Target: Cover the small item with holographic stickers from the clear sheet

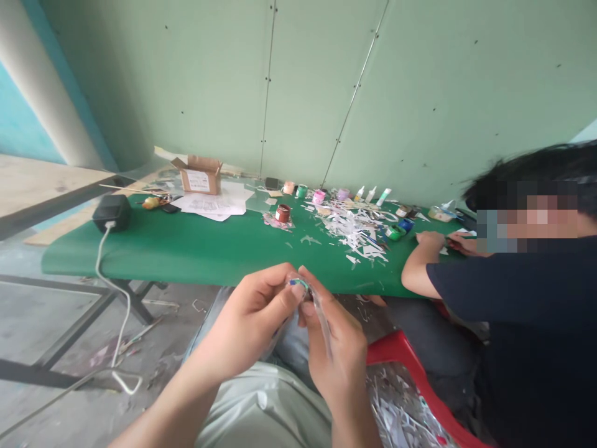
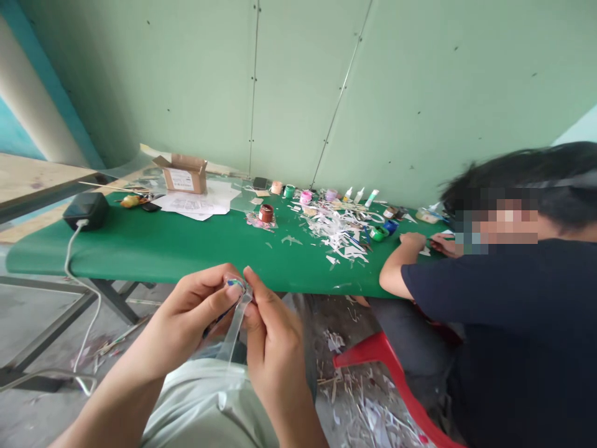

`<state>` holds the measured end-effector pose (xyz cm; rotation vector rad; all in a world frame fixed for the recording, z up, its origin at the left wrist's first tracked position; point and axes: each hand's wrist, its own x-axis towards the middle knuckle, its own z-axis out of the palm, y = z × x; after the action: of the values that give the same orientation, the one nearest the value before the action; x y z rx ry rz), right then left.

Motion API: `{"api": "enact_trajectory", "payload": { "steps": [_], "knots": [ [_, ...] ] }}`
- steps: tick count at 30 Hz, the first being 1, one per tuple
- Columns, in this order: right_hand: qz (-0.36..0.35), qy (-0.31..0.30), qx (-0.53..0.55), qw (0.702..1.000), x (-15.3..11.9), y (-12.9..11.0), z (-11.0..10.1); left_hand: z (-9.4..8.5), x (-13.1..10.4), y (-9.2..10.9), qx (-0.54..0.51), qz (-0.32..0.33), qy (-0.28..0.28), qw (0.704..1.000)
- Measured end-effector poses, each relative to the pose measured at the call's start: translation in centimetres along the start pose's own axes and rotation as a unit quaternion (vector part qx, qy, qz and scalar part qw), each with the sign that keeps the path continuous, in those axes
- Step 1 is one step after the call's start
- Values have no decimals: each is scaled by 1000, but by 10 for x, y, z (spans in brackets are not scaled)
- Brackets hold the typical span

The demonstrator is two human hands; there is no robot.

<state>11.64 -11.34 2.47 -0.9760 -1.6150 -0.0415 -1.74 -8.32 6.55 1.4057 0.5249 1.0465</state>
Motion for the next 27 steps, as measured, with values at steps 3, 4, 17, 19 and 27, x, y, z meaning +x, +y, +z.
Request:
{"api": "enact_trajectory", "payload": {
  "steps": [3,4,17,19,27],
  "knots": [
    [-13,4,-12,1000,-1,2,-1,-1,-1,1,18,1,-6,1000],
    [-22,13,-22,999,-2,2,-1,0,-1,0,10,0,-4,1000],
    [-21,32,-14,999,-5,-3,3,8,0,-6,-159,-46,-1,986],
    [-21,26,-24,999,-5,-1,2,6,0,-5,-135,-36,0,990],
    [-53,47,-111,991,-6,1,0,4,-1,1,11,-3,6,1000]
  ]
}}
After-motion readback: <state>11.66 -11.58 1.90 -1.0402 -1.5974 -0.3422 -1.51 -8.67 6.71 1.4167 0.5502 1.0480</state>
